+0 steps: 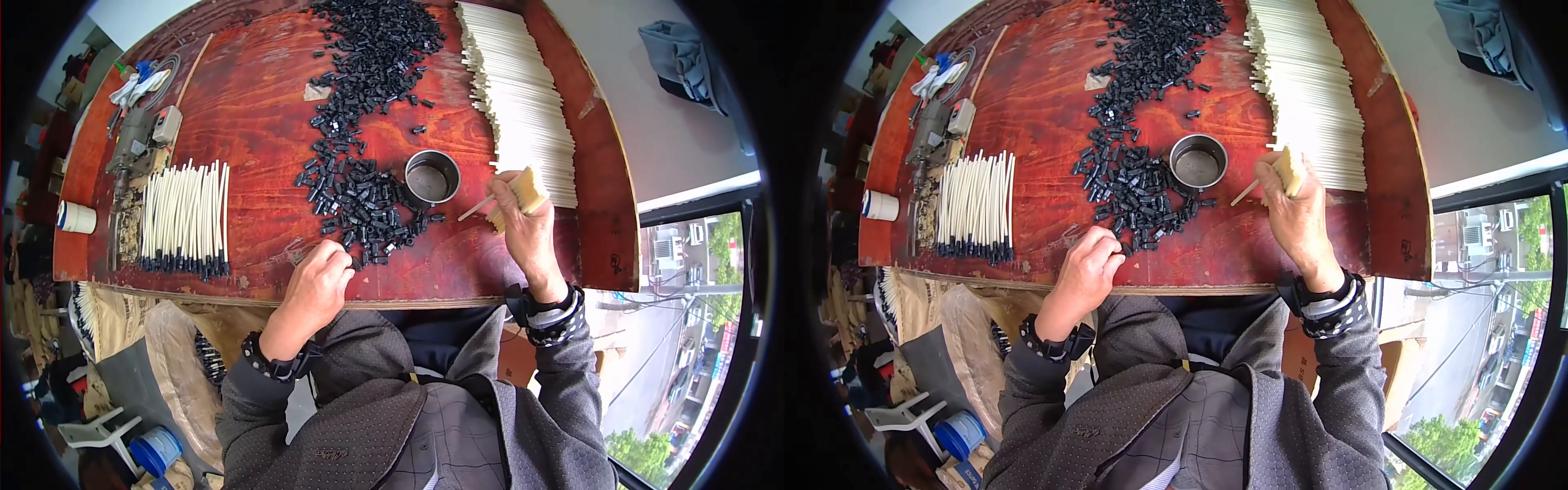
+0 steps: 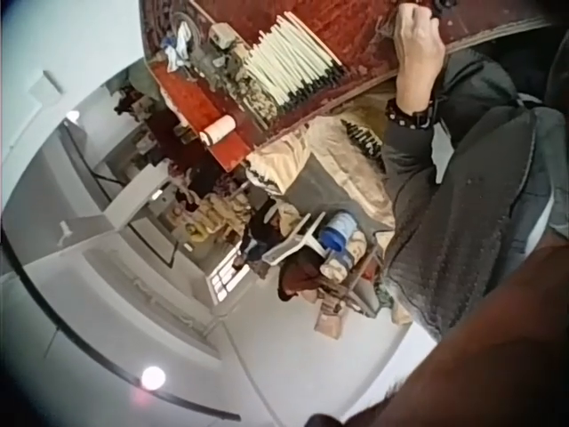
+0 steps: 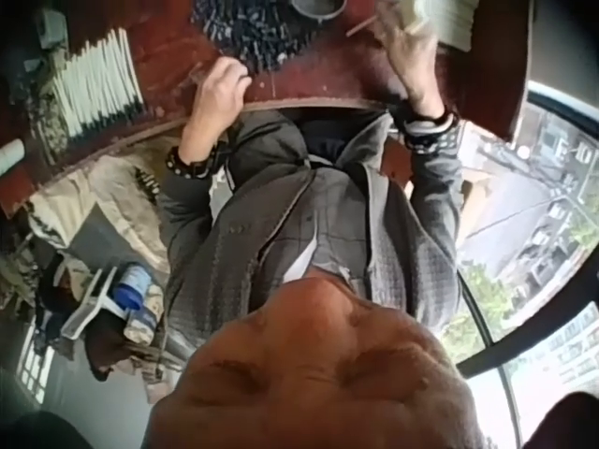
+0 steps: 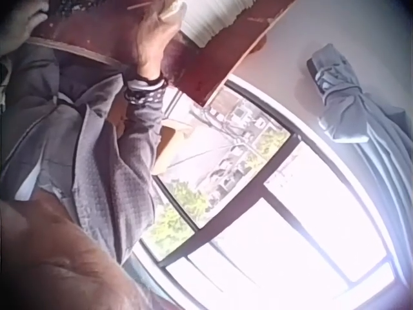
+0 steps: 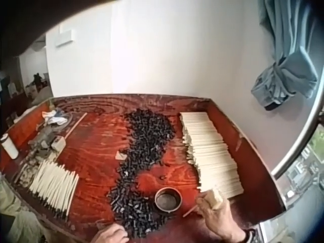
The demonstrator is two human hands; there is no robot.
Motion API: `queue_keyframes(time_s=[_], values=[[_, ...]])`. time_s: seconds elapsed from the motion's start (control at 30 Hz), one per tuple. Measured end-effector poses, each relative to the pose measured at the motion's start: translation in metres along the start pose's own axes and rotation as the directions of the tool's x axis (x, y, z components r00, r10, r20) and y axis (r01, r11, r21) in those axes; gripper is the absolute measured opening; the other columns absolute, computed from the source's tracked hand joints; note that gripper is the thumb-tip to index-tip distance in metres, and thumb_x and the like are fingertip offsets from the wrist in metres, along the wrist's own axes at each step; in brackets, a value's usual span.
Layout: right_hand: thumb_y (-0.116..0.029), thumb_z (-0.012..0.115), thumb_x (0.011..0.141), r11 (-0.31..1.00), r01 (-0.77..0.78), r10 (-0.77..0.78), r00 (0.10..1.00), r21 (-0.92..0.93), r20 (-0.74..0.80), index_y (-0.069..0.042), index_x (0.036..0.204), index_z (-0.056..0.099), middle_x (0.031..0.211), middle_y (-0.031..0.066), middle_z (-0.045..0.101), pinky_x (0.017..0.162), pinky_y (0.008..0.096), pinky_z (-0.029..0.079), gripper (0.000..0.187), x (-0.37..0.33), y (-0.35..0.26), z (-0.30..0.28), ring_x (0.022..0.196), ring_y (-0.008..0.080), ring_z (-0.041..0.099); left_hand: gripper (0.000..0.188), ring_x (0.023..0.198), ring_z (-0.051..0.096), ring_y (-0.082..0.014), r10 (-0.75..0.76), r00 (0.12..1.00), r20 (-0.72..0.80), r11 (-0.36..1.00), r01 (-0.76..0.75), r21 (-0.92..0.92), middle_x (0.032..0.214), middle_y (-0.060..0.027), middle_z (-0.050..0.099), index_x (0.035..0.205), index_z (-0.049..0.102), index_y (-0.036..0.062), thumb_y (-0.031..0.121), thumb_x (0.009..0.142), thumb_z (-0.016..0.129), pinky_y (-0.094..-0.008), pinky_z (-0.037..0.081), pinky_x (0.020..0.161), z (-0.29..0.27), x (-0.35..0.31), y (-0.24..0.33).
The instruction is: The person picks up a black plastic tip and a wooden stick, dips the stick into a metal cup, and joins the two pieces together before placing the assembly onto the table.
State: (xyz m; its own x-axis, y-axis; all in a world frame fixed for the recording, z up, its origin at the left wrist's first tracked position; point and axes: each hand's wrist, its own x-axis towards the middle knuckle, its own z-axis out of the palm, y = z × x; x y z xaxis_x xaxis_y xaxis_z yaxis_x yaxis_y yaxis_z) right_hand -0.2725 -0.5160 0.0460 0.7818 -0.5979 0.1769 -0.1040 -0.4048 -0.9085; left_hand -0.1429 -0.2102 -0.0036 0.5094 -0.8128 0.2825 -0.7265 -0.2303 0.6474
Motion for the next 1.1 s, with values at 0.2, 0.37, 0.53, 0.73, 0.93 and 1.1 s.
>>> queue_keyframes(time_s=[0.2,0.37,0.53,0.73,0.93,1.1], values=[[-0.016,0.062,0.104,0.937,0.147,-0.161,0.987,-0.316,-0.019,-0.002,0.099,0.062,0.076,-0.0003,0.058,0.06,0.0227,0.046,0.016,-0.002,0.001,-0.002,0.065,0.0073,0.054,0.024,0.088,0.063,-0.0371,-0.081,0.997,0.02,0.996,0.082,-0.045,0.097,-0.0155,0.057,0.11,0.063,-0.0016,0.001,0.086,0.069,-0.0443,0.054,0.076,0.0,0.002,0.014],[-0.015,0.061,0.104,0.94,0.252,-0.283,0.952,-0.23,-0.116,-0.002,0.097,0.061,0.074,-0.0008,0.057,0.056,0.0221,0.045,0.015,0.004,-0.009,-0.003,0.062,0.0063,0.054,0.023,0.087,0.064,-0.036,-0.008,1.0,0.017,0.998,0.009,-0.058,0.098,-0.0157,0.059,0.109,0.064,-0.0035,-0.001,0.087,0.066,-0.0435,0.054,0.073,0.004,0.0,0.014],[-0.011,0.062,0.103,0.962,0.269,-0.273,0.933,-0.048,-0.235,-0.002,0.099,0.061,0.076,0.0013,0.061,0.055,0.0225,0.046,0.011,0.013,-0.037,0.014,0.062,0.0074,0.057,0.021,0.088,0.064,-0.0352,0.017,0.999,0.051,0.999,-0.015,-0.039,0.098,-0.016,0.058,0.107,0.065,-0.0047,-0.005,0.086,0.062,-0.0433,0.055,0.074,0.007,-0.003,0.004],[-0.006,0.065,0.1,0.83,0.414,-0.479,0.873,-0.374,-0.095,0.001,0.103,0.062,0.083,0.0061,0.067,0.056,0.0256,0.05,0.008,0.037,-0.008,0.039,0.065,0.0118,0.065,0.02,0.086,0.062,-0.0379,0.021,0.999,0.026,0.998,-0.022,0.063,0.094,-0.0185,0.058,0.102,0.064,-0.0055,-0.01,0.083,0.063,-0.0435,0.054,0.076,0.002,0.002,0.008],[-0.01,0.068,0.099,0.792,0.459,-0.54,0.834,-0.401,-0.112,0.002,0.105,0.063,0.085,0.0072,0.068,0.058,0.0263,0.052,0.014,0.036,-0.005,0.039,0.065,0.0135,0.066,0.016,0.091,0.06,-0.0394,-0.068,0.993,0.094,0.998,0.068,0.0,0.1,-0.019,0.054,0.1,0.059,-0.0045,-0.01,0.085,0.063,-0.0449,0.051,0.08,-0.004,0.004,0.012],[-0.016,0.069,0.1,0.952,0.303,-0.286,0.933,0.048,-0.217,0.0,0.104,0.063,0.081,0.0069,0.068,0.056,0.0244,0.049,0.018,0.022,-0.025,0.03,0.064,0.0121,0.065,0.019,0.093,0.059,-0.0414,-0.085,0.988,0.13,0.996,0.085,0.008,0.102,-0.0202,0.053,0.102,0.058,-0.004,-0.009,0.085,0.064,-0.0448,0.05,0.08,-0.007,0.006,0.013]])
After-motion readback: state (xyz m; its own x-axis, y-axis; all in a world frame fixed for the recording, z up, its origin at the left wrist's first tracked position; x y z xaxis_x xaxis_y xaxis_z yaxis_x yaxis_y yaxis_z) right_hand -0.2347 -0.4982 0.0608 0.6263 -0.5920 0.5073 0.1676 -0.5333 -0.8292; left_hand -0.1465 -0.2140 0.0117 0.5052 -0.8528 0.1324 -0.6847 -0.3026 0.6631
